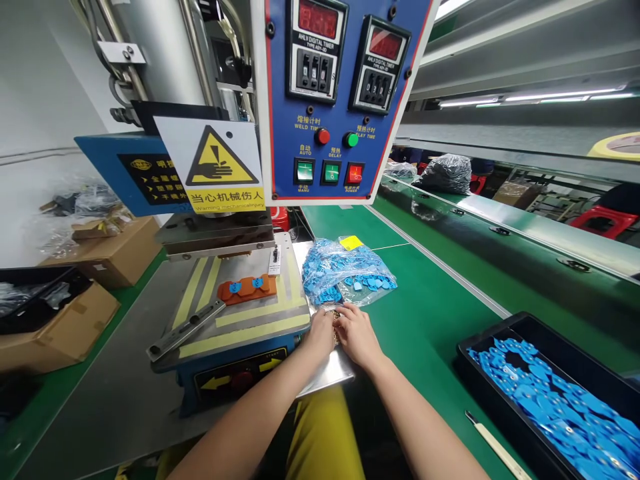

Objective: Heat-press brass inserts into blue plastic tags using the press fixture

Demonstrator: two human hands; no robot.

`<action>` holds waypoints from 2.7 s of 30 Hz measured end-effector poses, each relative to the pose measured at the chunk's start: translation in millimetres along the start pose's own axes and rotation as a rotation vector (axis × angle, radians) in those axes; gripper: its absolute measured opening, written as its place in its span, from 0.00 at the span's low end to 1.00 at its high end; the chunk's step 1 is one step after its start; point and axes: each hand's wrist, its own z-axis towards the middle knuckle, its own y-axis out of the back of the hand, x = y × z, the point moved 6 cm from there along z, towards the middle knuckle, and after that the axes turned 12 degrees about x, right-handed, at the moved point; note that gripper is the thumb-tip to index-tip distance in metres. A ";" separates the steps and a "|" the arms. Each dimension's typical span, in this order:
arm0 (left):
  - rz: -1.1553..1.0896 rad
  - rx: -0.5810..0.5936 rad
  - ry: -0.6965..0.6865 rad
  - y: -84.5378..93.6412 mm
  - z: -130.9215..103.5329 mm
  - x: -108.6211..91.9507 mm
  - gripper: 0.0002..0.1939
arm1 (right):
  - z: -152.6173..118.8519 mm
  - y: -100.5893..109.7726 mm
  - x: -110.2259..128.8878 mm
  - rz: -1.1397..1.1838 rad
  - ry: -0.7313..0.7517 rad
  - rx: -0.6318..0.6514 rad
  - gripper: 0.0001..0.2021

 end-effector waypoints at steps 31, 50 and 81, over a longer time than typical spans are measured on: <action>-0.872 -0.237 -0.349 3.8 -81.9 14.3 0.03 | -6.3 10.4 -28.7 1.406 -0.083 -0.142 0.11; -0.850 -0.818 -0.420 77.2 -180.3 112.0 0.08 | 73.3 45.1 118.9 1.038 0.154 -0.054 0.13; -0.468 -0.925 -0.410 113.6 -223.0 153.2 0.12 | 132.4 31.7 150.6 0.145 0.336 -0.335 0.09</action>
